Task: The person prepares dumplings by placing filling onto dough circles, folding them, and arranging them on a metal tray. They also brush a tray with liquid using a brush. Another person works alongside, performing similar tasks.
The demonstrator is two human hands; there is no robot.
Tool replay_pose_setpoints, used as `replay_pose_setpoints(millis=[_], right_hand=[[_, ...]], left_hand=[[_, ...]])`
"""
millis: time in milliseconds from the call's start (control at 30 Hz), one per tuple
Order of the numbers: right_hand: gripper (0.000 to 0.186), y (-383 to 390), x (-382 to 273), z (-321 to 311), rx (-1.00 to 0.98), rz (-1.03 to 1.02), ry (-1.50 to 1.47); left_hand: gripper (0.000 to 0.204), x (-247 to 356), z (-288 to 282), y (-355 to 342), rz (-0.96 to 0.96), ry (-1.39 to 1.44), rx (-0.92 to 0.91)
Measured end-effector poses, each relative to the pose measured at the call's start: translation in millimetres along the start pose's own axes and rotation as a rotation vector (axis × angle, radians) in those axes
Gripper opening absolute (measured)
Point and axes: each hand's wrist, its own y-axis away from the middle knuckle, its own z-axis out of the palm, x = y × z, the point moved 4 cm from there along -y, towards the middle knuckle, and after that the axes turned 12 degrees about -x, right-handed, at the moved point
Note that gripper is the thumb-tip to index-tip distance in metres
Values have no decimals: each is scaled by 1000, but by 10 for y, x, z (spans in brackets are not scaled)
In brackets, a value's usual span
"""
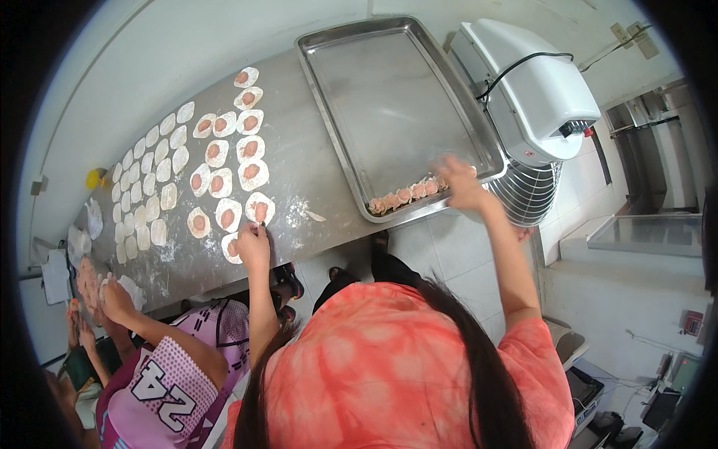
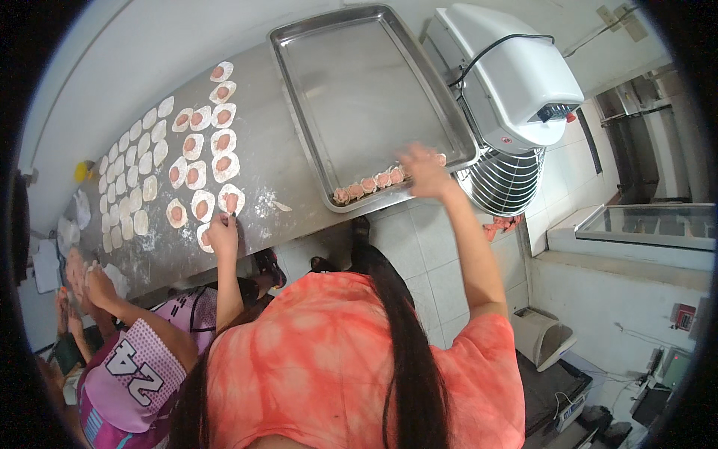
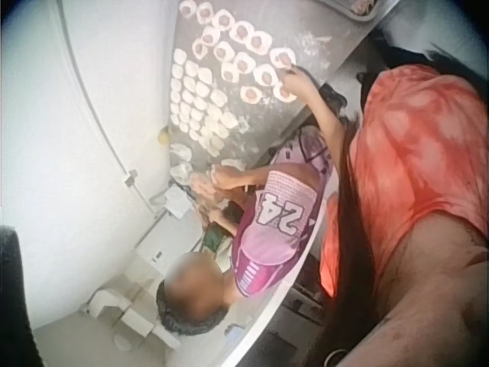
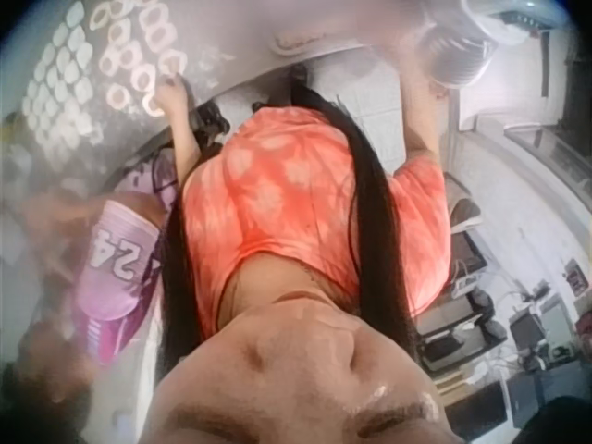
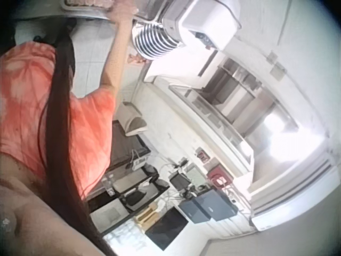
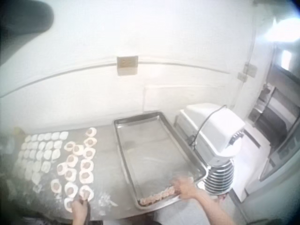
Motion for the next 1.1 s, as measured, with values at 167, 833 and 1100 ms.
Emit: replay_pose_setpoints(millis=[167, 833, 1100], right_hand=[[50, -358, -727, 376, -20, -306, -155], [32, -688, -31, 148, -189, -70, -276], [32, -690, 319, 164, -206, -25, -315]], left_hand=[[19, 94, -7, 0, 9, 19, -7], [21, 92, -22, 13, -48, -17, -33], [20, 66, 10, -20, -37, -8, -41]])
